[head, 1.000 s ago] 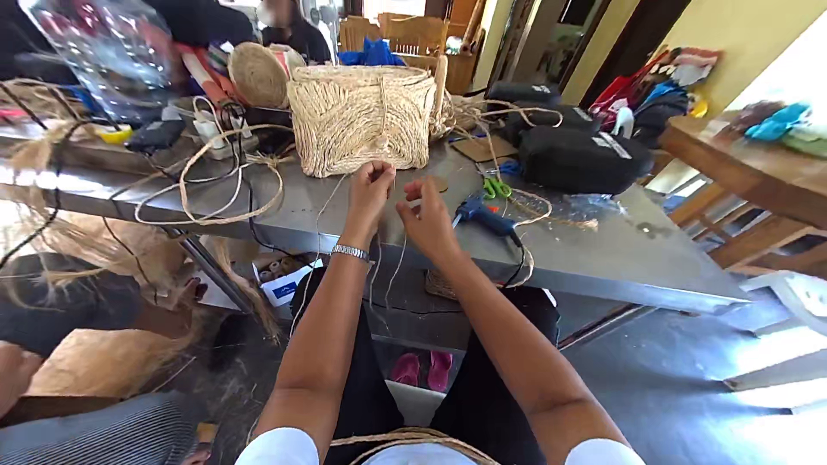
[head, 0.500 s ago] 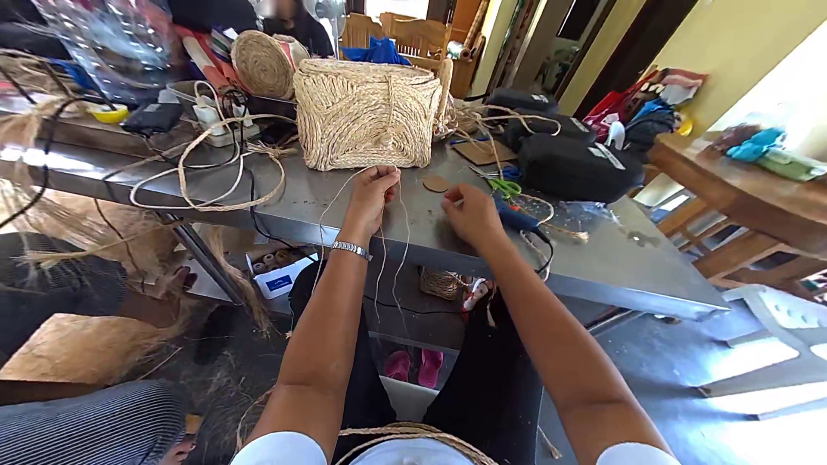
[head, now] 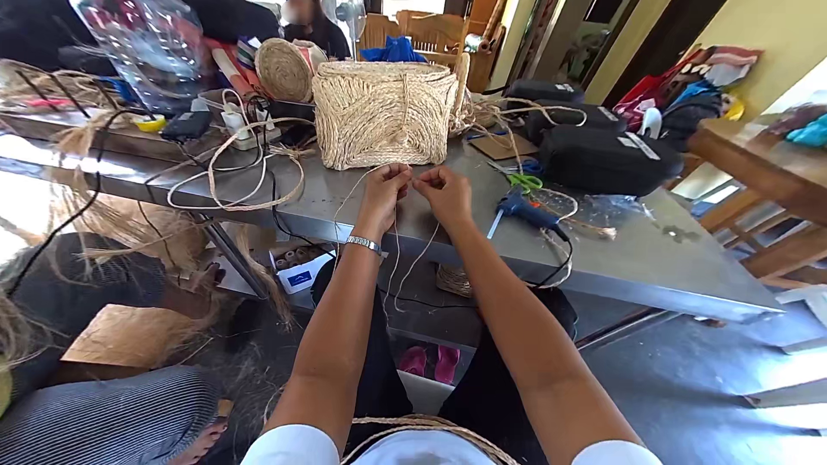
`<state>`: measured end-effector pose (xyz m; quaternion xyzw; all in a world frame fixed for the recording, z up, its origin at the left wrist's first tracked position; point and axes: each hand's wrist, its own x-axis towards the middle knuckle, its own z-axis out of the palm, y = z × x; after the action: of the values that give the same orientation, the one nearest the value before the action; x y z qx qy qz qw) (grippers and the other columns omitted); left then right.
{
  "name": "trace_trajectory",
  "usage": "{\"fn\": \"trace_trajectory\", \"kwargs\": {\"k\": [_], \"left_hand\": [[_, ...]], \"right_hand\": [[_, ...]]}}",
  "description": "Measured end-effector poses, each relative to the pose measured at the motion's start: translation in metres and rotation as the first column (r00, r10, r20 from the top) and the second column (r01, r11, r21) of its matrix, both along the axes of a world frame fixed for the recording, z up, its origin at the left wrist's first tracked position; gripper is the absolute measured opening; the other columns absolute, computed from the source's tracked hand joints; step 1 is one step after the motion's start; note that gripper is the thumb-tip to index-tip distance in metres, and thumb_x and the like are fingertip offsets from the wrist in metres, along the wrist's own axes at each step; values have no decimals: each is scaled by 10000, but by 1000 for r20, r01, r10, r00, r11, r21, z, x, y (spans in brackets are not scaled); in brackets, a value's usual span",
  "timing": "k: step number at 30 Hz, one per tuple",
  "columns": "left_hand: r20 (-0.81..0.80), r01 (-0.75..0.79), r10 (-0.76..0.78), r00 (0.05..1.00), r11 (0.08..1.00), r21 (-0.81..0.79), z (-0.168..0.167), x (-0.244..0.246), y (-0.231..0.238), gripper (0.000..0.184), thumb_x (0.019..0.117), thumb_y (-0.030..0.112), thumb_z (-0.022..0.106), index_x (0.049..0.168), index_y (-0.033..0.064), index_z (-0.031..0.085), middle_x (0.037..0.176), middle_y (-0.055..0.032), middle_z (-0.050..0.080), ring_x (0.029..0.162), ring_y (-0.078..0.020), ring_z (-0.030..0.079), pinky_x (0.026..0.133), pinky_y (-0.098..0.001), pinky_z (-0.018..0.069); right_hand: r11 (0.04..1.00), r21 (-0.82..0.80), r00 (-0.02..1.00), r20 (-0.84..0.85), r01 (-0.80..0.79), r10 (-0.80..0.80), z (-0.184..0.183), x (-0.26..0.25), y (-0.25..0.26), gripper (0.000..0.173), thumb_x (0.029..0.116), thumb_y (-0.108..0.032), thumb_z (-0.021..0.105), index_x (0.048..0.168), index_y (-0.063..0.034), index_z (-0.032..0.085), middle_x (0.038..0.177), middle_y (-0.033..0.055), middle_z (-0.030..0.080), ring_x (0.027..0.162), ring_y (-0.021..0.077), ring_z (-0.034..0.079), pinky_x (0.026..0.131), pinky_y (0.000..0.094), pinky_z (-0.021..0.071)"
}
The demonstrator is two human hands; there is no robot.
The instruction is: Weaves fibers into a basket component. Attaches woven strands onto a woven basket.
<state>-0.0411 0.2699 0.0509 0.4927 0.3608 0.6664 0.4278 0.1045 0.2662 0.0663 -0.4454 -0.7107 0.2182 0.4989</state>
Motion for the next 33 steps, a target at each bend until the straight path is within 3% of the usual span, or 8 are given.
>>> {"fn": "trace_trajectory", "kwargs": {"k": [5, 8, 11, 15, 22, 30, 33], "left_hand": [[-48, -62, 63, 997, 998, 17, 0, 3, -2, 127, 991, 57, 623, 1102, -6, 628, 939, -58, 642, 751, -96, 601, 696, -255, 528], [-76, -90, 91, 993, 996, 17, -1, 3, -1, 226, 986, 56, 626, 1155, 19, 482, 956, -79, 603, 776, -126, 614, 727, -294, 542], [-137, -71, 82, 987, 994, 82, -1, 3, 2, 79, 989, 34, 588, 1066, 34, 570, 911, -51, 605, 786, -125, 604, 726, -298, 532], [-186, -60, 81, 979, 991, 119, -2, 2, 0, 156, 1016, 59, 574, 1115, 24, 690, 1009, -62, 674, 861, -122, 637, 790, -298, 546], [-218, -31, 60, 974, 991, 134, -4, 0, 2, 240, 1021, 34, 541, 1192, 29, 710, 1086, -77, 694, 938, -132, 645, 861, -311, 540], [-242, -73, 104, 965, 988, 133, -1, 1, -1, 292, 976, -6, 561, 1229, 29, 703, 1164, -98, 695, 1040, -151, 650, 912, -325, 531], [-286, -83, 121, 951, 987, 140, -1, 0, -2, 309, 974, 6, 560, 1249, 33, 697, 1205, -101, 698, 1076, -155, 661, 922, -340, 542]], "right_hand": [[999, 26, 998, 46, 41, -42, 2, -1, -4, 190, 949, -203, 739, 1029, -31, 751, 937, 111, 727, 854, 205, 686, 836, 418, 569], [999, 8, 998, 60, 35, -35, 0, -2, -4, 190, 960, -208, 727, 1022, -30, 753, 940, 116, 719, 868, 211, 678, 842, 416, 561], [999, -1, 998, 58, 36, -36, 1, 0, -4, 188, 966, -212, 720, 1015, -34, 754, 919, 104, 715, 852, 199, 669, 831, 406, 555], [999, -35, 998, 55, 37, -35, 0, 0, -5, 205, 974, -226, 712, 1032, -32, 745, 920, 105, 710, 847, 199, 668, 824, 400, 554], [995, -86, 996, 73, 55, -49, 1, 0, -4, 223, 954, -246, 740, 1033, -38, 734, 937, 107, 710, 873, 223, 676, 842, 437, 557], [997, -50, 997, 46, 60, -57, 3, 1, -5, 221, 983, -246, 706, 1018, -33, 754, 947, 109, 716, 889, 204, 673, 856, 412, 548], [998, -55, 998, 48, 40, -38, 3, 2, -5, 247, 1004, -244, 674, 1053, -13, 747, 981, 134, 726, 926, 232, 689, 889, 446, 555]]}}
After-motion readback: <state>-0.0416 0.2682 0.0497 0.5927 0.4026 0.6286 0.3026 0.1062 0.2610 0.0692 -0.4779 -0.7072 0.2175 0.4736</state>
